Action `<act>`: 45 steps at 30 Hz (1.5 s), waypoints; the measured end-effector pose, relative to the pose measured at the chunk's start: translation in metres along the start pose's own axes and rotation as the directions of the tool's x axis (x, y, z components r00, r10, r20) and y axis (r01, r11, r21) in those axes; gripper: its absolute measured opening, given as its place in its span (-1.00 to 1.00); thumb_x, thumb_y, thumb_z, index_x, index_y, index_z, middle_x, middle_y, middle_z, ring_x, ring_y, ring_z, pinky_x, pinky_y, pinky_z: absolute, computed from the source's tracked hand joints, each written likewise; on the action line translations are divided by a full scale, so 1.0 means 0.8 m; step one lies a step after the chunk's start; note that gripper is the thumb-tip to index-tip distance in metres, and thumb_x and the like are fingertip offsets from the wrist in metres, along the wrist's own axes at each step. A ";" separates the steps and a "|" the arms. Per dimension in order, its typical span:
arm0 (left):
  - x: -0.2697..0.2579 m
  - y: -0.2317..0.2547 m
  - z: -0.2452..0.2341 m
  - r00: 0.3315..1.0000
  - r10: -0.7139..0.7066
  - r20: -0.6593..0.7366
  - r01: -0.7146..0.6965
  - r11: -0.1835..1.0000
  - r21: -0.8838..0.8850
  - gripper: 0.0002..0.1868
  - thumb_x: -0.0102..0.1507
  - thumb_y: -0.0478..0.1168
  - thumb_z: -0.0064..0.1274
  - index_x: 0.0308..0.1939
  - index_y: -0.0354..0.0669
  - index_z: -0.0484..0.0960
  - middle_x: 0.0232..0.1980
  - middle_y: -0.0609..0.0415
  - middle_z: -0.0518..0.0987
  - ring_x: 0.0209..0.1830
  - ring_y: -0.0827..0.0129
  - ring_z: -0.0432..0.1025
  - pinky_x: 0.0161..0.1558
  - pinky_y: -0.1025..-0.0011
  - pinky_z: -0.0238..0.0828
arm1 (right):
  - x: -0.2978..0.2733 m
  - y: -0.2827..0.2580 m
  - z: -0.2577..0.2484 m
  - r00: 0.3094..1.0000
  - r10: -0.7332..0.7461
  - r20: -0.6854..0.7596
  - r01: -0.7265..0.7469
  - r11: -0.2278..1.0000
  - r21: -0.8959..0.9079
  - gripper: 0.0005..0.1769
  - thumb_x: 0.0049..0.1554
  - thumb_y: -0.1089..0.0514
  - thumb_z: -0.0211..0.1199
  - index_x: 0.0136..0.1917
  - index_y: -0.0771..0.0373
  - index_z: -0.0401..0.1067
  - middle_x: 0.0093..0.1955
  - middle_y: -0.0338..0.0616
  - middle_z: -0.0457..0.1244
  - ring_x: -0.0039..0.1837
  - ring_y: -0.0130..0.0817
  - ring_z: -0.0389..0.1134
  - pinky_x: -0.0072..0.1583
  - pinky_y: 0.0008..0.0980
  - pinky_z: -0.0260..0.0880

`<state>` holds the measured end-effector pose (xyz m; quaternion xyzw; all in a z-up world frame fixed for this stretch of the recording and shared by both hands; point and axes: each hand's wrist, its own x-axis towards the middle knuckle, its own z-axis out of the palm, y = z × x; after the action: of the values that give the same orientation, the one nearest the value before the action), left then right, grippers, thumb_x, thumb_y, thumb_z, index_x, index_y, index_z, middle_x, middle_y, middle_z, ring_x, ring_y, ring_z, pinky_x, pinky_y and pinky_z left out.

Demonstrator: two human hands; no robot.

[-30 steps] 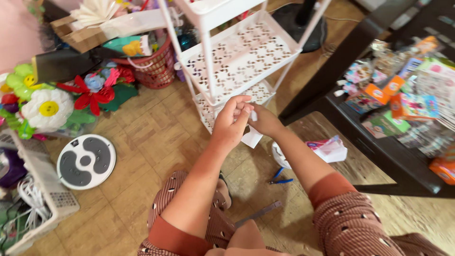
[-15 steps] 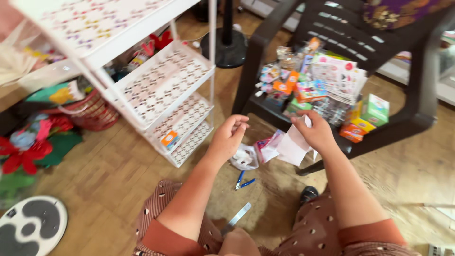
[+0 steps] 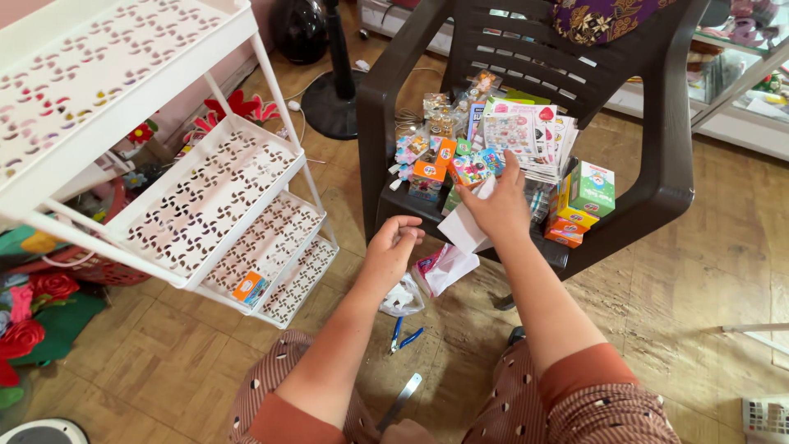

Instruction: The person assembles a white plastic three-tier shelf by inserting vertical poles into the trays. Then, they wipe small boxes with a tissue and place them onto the shelf shelves.

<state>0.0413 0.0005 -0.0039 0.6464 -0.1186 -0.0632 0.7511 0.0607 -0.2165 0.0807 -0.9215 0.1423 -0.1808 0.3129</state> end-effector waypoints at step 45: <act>-0.009 0.007 0.061 0.818 -0.479 0.318 0.561 0.542 -0.625 -0.40 0.37 0.26 -0.30 0.37 0.08 0.37 0.29 0.08 0.51 0.22 0.21 0.43 0.18 0.05 0.37 | -0.098 -0.007 -0.022 0.735 -0.627 0.260 0.515 0.765 0.387 -0.39 0.29 0.26 0.06 0.59 0.15 0.15 0.69 -0.04 -0.02 0.72 0.00 -0.11 0.63 0.10 -0.28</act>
<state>0.0211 -0.0432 0.0075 0.3165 0.0706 -0.3579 0.8756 -0.0164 -0.1919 0.0782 -0.8804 -0.2411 -0.1087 0.3936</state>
